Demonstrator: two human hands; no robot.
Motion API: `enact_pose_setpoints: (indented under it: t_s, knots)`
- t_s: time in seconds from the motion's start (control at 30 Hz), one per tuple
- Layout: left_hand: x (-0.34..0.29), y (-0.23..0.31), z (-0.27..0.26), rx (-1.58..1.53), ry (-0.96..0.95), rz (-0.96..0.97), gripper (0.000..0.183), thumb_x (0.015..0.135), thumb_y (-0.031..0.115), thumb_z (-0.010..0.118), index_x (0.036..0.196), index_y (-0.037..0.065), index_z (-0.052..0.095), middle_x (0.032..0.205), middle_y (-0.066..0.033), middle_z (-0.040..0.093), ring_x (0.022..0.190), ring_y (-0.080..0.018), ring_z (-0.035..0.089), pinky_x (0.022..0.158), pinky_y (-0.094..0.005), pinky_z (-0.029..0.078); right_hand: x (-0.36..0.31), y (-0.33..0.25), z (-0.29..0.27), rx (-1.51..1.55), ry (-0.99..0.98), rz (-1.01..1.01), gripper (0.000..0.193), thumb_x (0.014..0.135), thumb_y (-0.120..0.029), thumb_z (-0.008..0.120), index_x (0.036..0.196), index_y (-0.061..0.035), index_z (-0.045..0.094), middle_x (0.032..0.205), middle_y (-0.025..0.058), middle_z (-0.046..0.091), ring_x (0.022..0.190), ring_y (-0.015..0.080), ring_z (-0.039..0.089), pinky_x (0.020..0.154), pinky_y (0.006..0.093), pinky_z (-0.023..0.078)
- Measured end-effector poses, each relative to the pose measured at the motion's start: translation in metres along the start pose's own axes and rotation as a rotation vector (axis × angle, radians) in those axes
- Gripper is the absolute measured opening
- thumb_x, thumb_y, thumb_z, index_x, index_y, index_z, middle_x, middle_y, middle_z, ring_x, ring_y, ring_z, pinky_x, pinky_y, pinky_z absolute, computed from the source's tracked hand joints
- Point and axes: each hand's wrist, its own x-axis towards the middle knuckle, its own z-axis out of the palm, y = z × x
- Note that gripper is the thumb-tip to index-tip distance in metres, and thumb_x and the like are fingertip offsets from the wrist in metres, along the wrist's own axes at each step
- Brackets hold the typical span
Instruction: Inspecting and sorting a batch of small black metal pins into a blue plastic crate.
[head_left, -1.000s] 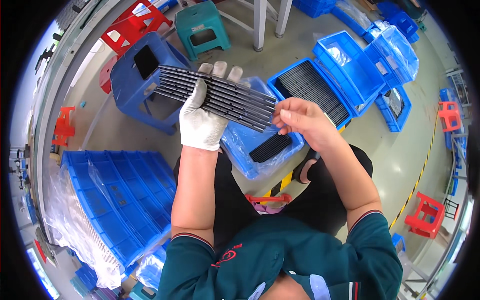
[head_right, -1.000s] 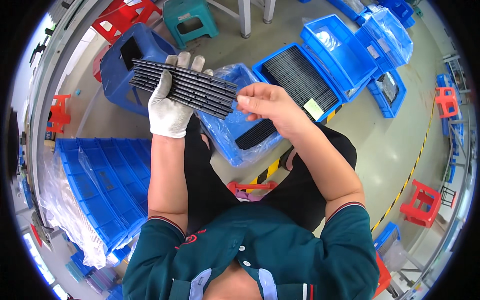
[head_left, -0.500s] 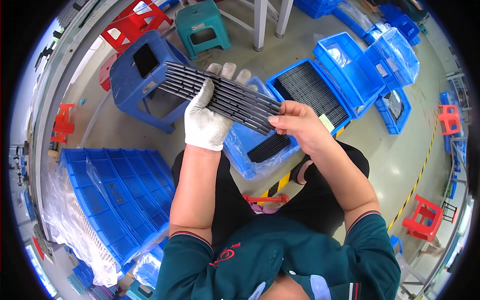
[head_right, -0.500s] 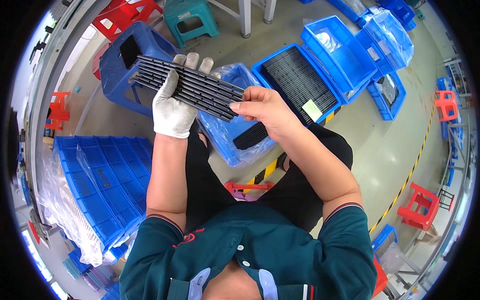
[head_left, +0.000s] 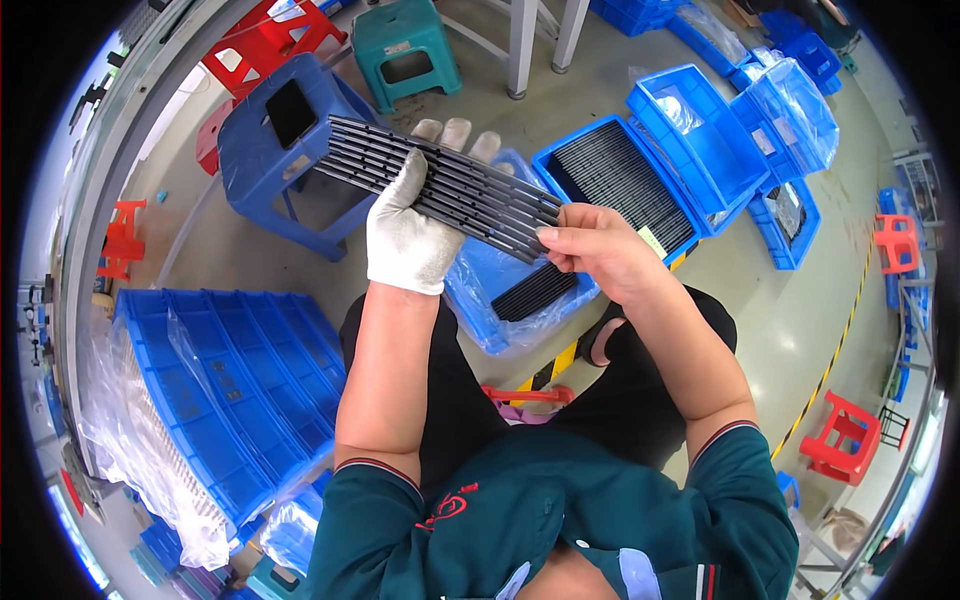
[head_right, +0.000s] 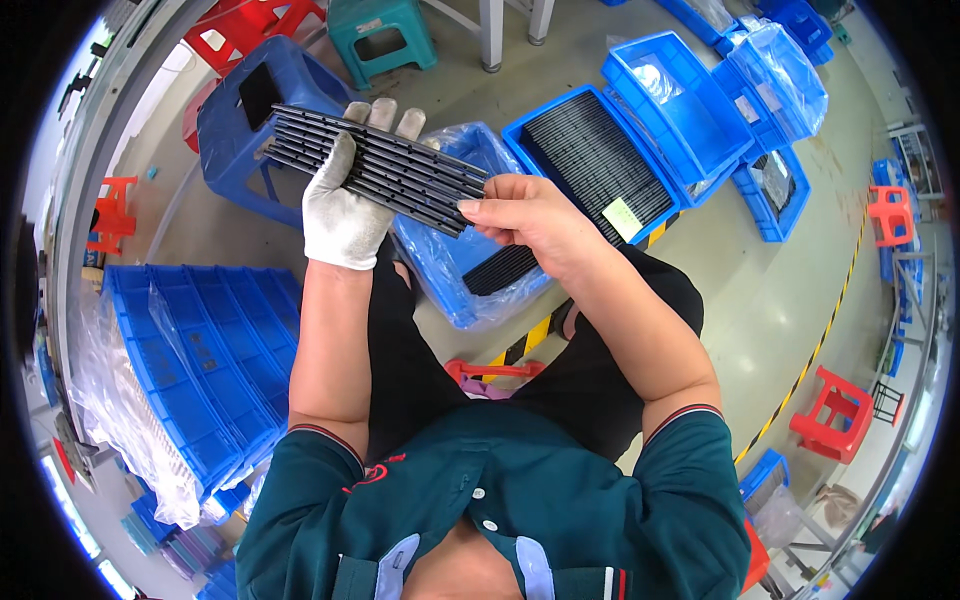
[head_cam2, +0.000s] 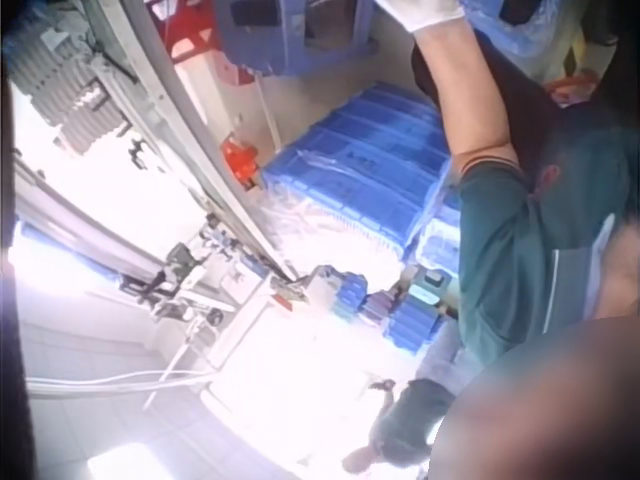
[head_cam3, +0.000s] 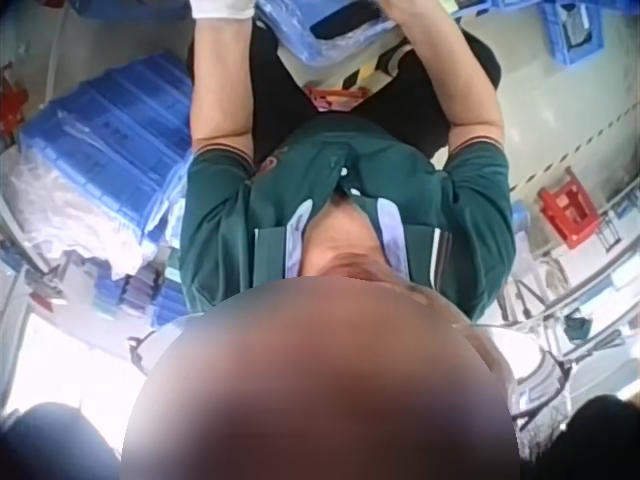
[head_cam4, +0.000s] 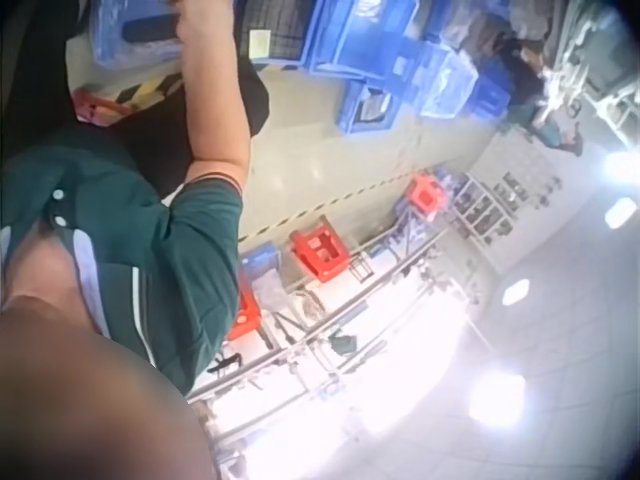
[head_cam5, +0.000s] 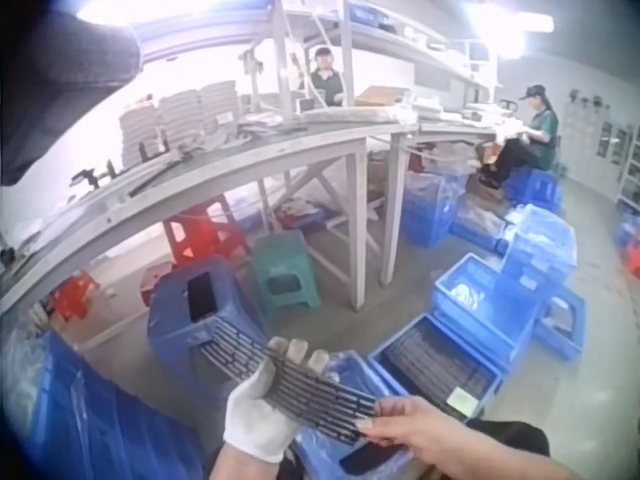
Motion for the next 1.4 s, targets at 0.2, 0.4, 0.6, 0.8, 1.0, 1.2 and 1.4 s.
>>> enact_pose_setpoints:
  t_s: [0.2, 0.4, 0.6, 0.8, 1.0, 1.2, 1.4]
  knots:
    - [-0.0009, 0.0029, -0.0044, -0.025, 0.013, 0.004, 0.034, 0.099, 0.018, 0.043, 0.13, 0.005, 0.045, 0.135, -0.0177, 0.048, 0.132, -0.0437, 0.037, 0.111, -0.0622, 0.024, -0.0012, 0.0, 0.0026, -0.065, 0.002, -0.077, 0.026, 0.077, -0.019, 0.076, 0.073, -0.0081, 0.053, 0.072, 0.0033, 0.058, 0.067, 0.0102, 0.051, 0.064, 0.022, 0.042]
    - [-0.0027, 0.0015, -0.002, -0.038, 0.008, -0.001, 0.03, 0.1, 0.019, 0.039, 0.125, 0.006, 0.048, 0.131, -0.0189, 0.05, 0.131, -0.043, 0.04, 0.108, -0.0592, 0.031, -0.0023, 0.0008, 0.0019, -0.056, -0.025, -0.078, 0.024, 0.076, -0.017, 0.076, 0.072, -0.0078, 0.054, 0.072, 0.0034, 0.059, 0.067, 0.0098, 0.051, 0.064, 0.0221, 0.043]
    - [-0.0029, 0.0018, -0.0007, -0.023, 0.012, -0.002, 0.031, 0.101, 0.02, 0.035, 0.125, 0.006, 0.049, 0.131, -0.0179, 0.05, 0.131, -0.0427, 0.04, 0.108, -0.0596, 0.031, -0.0021, 0.0022, 0.0037, -0.03, -0.007, -0.096, 0.023, 0.076, -0.017, 0.077, 0.074, -0.0073, 0.055, 0.072, 0.0033, 0.06, 0.067, 0.0097, 0.052, 0.065, 0.0218, 0.043]
    - [-0.0024, 0.0022, -0.0014, -0.017, 0.017, 0.001, 0.027, 0.099, 0.02, 0.042, 0.121, 0.007, 0.051, 0.124, -0.016, 0.053, 0.126, -0.0405, 0.045, 0.106, -0.0599, 0.034, -0.0059, -0.0009, 0.0024, -0.183, -0.004, -0.184, 0.022, 0.078, -0.02, 0.075, 0.082, -0.0036, 0.061, 0.076, 0.0032, 0.062, 0.07, 0.0099, 0.055, 0.069, 0.0231, 0.045]
    - [-0.0021, 0.0031, -0.0015, -0.031, 0.003, -0.017, 0.026, 0.096, 0.021, 0.048, 0.117, 0.007, 0.054, 0.121, -0.0152, 0.055, 0.123, -0.0403, 0.047, 0.105, -0.0604, 0.035, -0.0077, -0.0029, -0.0027, -0.191, 0.075, -0.251, 0.025, 0.084, -0.024, 0.072, 0.093, -0.0007, 0.066, 0.08, 0.0033, 0.064, 0.075, 0.0099, 0.058, 0.073, 0.0237, 0.046]
    - [-0.0039, 0.0005, 0.0031, -0.025, 0.143, -0.019, 0.025, 0.098, 0.022, 0.045, 0.116, 0.007, 0.055, 0.118, -0.0158, 0.058, 0.122, -0.0408, 0.049, 0.105, -0.0609, 0.036, -0.0057, -0.0021, -0.0019, -0.191, 0.08, -0.246, 0.02, 0.084, -0.02, 0.071, 0.089, -0.0009, 0.066, 0.078, 0.0029, 0.064, 0.074, 0.009, 0.058, 0.072, 0.023, 0.046]
    - [-0.0021, -0.0009, 0.001, -0.011, 0.127, -0.029, 0.025, 0.099, 0.022, 0.042, 0.115, 0.007, 0.055, 0.118, -0.0157, 0.058, 0.122, -0.0391, 0.05, 0.104, -0.0608, 0.037, -0.0043, 0.0002, -0.0007, -0.221, 0.099, -0.292, 0.016, 0.083, -0.015, 0.071, 0.086, -0.0004, 0.065, 0.076, 0.0022, 0.062, 0.071, 0.0086, 0.057, 0.069, 0.0225, 0.046]
